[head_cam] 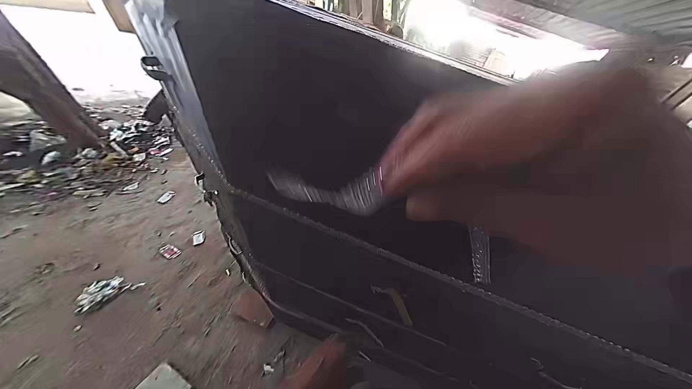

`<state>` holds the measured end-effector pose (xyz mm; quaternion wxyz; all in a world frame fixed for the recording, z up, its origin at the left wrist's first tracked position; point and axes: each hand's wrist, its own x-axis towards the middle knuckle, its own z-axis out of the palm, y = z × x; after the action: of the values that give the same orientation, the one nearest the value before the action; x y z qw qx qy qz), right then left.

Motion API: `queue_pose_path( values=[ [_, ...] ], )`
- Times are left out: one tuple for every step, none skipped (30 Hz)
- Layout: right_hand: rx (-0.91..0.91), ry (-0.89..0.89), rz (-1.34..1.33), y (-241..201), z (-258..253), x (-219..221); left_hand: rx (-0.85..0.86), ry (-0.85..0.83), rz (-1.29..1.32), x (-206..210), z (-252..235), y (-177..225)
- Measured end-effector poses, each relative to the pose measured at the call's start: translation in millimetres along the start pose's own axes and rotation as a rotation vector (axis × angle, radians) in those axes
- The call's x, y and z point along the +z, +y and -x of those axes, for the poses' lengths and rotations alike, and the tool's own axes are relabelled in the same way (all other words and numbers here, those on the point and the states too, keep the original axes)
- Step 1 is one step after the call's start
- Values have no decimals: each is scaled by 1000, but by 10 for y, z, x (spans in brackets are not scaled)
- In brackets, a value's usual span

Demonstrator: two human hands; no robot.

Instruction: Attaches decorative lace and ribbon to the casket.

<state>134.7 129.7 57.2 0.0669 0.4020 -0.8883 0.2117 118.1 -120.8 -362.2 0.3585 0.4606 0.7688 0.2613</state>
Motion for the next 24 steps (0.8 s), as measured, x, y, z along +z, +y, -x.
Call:
queue_pose_path(
  values=[
    [150, -5, 46, -207, -119, 192, 39, 3, 7, 80, 42, 85],
    [294, -29, 98, -297, -131, 318, 70, 0, 6, 145, 81, 152],
    [426, -44, 168, -290, -49, 381, 103, -2, 2, 187, 128, 203],
    [538, -33, 257, -235, 85, 404, 119, 6, -1, 200, 182, 242],
    [608, 17, 343, -166, 244, 413, 120, 43, -10, 167, 251, 295],
    [666, 99, 394, -129, 392, 421, 113, 112, -22, 74, 331, 378],
    [695, 201, 417, -120, 525, 443, 98, 187, -35, -77, 406, 499],
    [718, 285, 418, -138, 633, 472, 96, 271, -43, -252, 453, 619],
    [745, 349, 411, -177, 716, 509, 129, 390, -37, -415, 465, 716],
    [778, 398, 402, -219, 777, 551, 175, 528, -6, -549, 436, 786],
    [804, 446, 393, -244, 821, 603, 232, 683, 58, -666, 386, 864],
    [831, 493, 377, -263, 846, 659, 284, 821, 115, -794, 337, 980],
    [847, 534, 371, -275, 864, 715, 322, 947, 155, -918, 273, 1116],
    [859, 562, 373, -283, 872, 764, 370, 1074, 163, -1035, 180, 1244],
    [859, 574, 393, -275, 870, 796, 434, 1197, 152, -1155, 66, 1370],
    [853, 575, 425, -245, 868, 822, 497, 1290, 134, -1267, -37, 1497],
    [853, 574, 458, -193, 863, 836, 559, 1349, 113, -1380, -134, 1620],
    [850, 571, 486, -155, 853, 848, 619, 1401, 78, -1490, -233, 1735],
    [843, 572, 514, -129, 839, 859, 669, 1449, 37, -1591, -334, 1835],
    [836, 571, 539, -121, 824, 867, 697, 1480, -2, -1673, -432, 1913],
    [841, 565, 558, -127, 810, 871, 696, 1510, -28, -1734, -538, 1976],
    [849, 556, 574, -141, 798, 869, 679, 1544, -37, -1774, -650, 2031],
    [855, 549, 592, -153, 788, 868, 646, 1578, -38, -1795, -745, 2074],
    [855, 546, 608, -161, 781, 873, 610, 1608, -35, -1802, -804, 2105]
  ],
)
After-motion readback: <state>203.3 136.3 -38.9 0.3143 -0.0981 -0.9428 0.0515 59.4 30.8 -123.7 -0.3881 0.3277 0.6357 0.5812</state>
